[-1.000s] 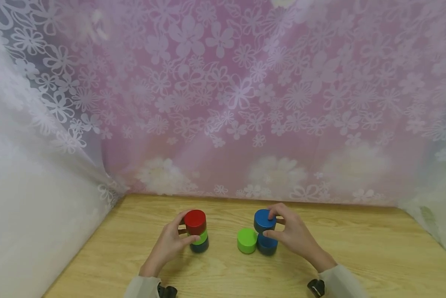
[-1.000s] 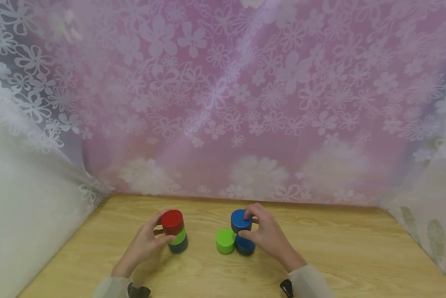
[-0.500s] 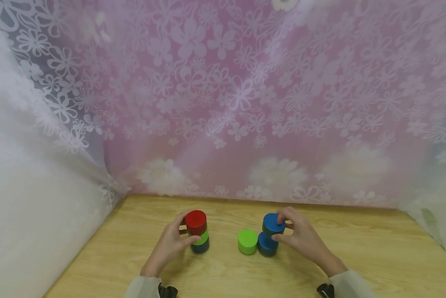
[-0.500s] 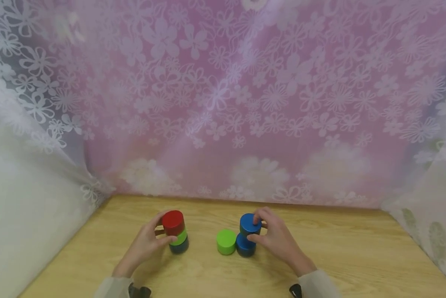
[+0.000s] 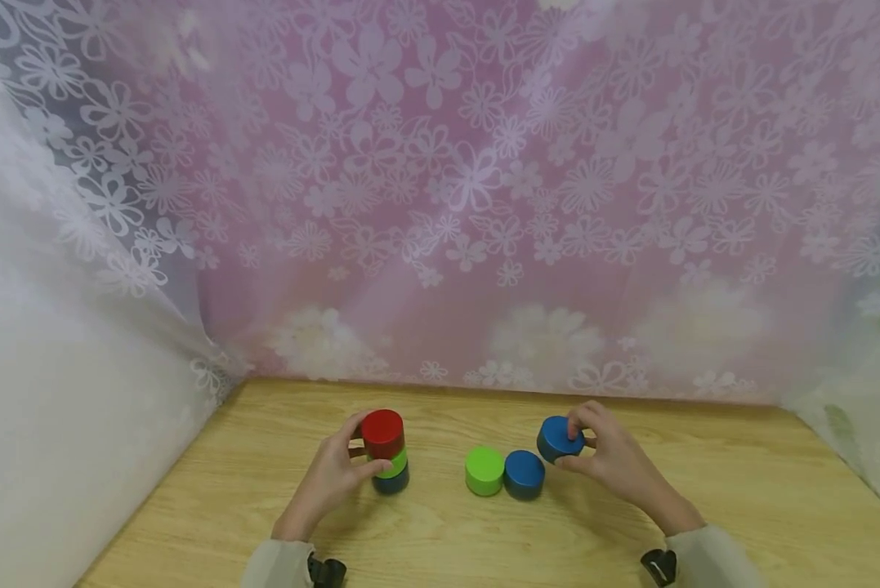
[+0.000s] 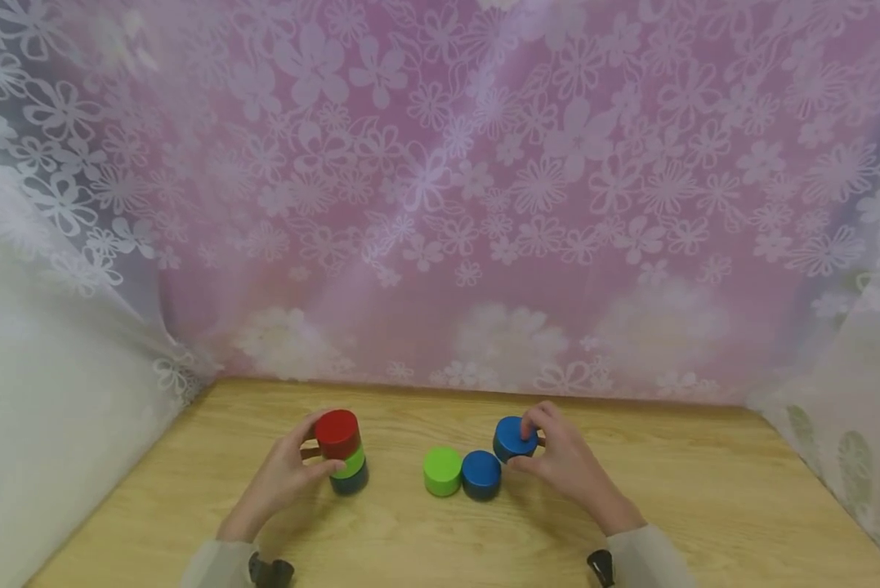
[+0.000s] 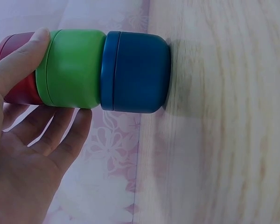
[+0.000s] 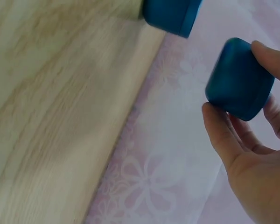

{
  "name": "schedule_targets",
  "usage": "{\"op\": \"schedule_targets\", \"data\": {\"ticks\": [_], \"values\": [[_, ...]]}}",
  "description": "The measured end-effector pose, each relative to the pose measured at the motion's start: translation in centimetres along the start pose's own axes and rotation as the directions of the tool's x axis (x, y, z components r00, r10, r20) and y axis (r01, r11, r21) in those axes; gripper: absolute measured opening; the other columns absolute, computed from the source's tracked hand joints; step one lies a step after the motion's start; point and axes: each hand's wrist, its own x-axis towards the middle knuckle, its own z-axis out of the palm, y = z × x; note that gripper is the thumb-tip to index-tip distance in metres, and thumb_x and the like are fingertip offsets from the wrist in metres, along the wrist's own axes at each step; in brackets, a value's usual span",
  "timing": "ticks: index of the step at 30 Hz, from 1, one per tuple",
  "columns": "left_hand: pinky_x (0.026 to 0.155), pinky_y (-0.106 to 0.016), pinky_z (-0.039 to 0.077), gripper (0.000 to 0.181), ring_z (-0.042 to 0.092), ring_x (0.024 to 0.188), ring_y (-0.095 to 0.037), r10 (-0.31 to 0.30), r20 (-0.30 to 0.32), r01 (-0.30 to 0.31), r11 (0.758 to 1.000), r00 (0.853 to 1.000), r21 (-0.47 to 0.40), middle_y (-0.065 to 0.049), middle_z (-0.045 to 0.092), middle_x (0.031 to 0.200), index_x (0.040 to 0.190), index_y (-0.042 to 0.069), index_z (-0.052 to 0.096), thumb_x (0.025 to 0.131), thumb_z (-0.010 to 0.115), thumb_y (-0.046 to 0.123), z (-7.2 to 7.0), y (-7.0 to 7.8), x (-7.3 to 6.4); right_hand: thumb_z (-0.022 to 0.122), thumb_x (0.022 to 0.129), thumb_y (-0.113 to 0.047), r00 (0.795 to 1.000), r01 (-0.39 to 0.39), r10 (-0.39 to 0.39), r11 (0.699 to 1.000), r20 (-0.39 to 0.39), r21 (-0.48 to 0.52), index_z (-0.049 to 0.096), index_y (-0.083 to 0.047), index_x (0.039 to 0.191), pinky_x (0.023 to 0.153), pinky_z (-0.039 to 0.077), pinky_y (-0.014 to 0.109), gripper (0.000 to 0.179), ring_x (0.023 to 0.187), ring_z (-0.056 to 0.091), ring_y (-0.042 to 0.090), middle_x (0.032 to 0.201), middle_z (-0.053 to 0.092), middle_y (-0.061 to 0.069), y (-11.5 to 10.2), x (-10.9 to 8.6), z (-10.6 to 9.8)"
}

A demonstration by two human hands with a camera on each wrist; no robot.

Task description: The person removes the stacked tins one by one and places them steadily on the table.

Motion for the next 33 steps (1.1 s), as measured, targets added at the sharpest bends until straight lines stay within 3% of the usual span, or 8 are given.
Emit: {"op": "schedule_targets", "data": {"ticks": [3, 10, 16, 33], "values": [[0.093, -0.041, 0.056, 0.069, 0.059, 0.119, -0.036, 0.001, -0.001, -0.001, 1.0, 1.0, -0.001, -0.013, 0.065, 0.127, 0.14, -0.002, 0.052, 0.08, 0.085, 0.001, -0.1, 0.1, 0.0, 0.091, 0.071, -0.001, 0.999, -0.004, 0.005, 1.0, 0.032, -0.005, 0.047, -0.013, 0.083, 0.069, 0.054, 0.046, 0.047, 0.088, 0.05, 0.025, 0.091, 0.045, 0.001, 0.4, -0.1, -0.4], [0.093, -0.042, 0.056, 0.068, 0.06, 0.119, -0.037, -0.015, -0.004, 0.015, 1.0, 1.0, -0.011, -0.015, 0.065, 0.127, 0.139, -0.002, 0.053, 0.079, 0.086, 0.0, -0.1, 0.2, -0.5, 0.094, 0.068, -0.008, 0.988, 0.064, -0.058, 0.997, 0.141, -0.041, 0.048, -0.013, 0.08, 0.065, 0.048, 0.032, 0.048, 0.085, 0.056, 0.016, 0.089, 0.046, -0.001, 1.5, -0.6, -0.3], [0.092, -0.04, 0.057, 0.07, 0.059, 0.12, -0.037, -0.002, -0.006, 0.002, 1.0, 1.0, -0.001, -0.013, 0.065, 0.127, 0.14, -0.001, 0.052, 0.079, 0.085, -0.002, 0.0, -0.1, -0.6, 0.092, 0.071, -0.01, 0.976, 0.02, -0.013, 0.999, 0.218, -0.028, 0.046, -0.013, 0.08, 0.065, 0.043, 0.03, 0.048, 0.087, 0.057, 0.019, 0.087, 0.043, 0.0, 2.1, -1.0, 0.0], [0.094, -0.04, 0.056, 0.07, 0.059, 0.122, -0.035, -0.012, 0.007, 0.012, 1.0, 1.0, -0.022, -0.015, 0.063, 0.129, 0.141, -0.002, 0.051, 0.081, 0.085, 0.002, -0.1, 0.4, -0.1, 0.093, 0.068, -0.009, 0.957, -0.011, 0.027, 0.998, 0.29, -0.058, 0.044, -0.013, 0.078, 0.066, 0.038, 0.032, 0.05, 0.089, 0.055, 0.02, 0.083, 0.039, 0.0, 2.6, -1.2, 0.4]]}}
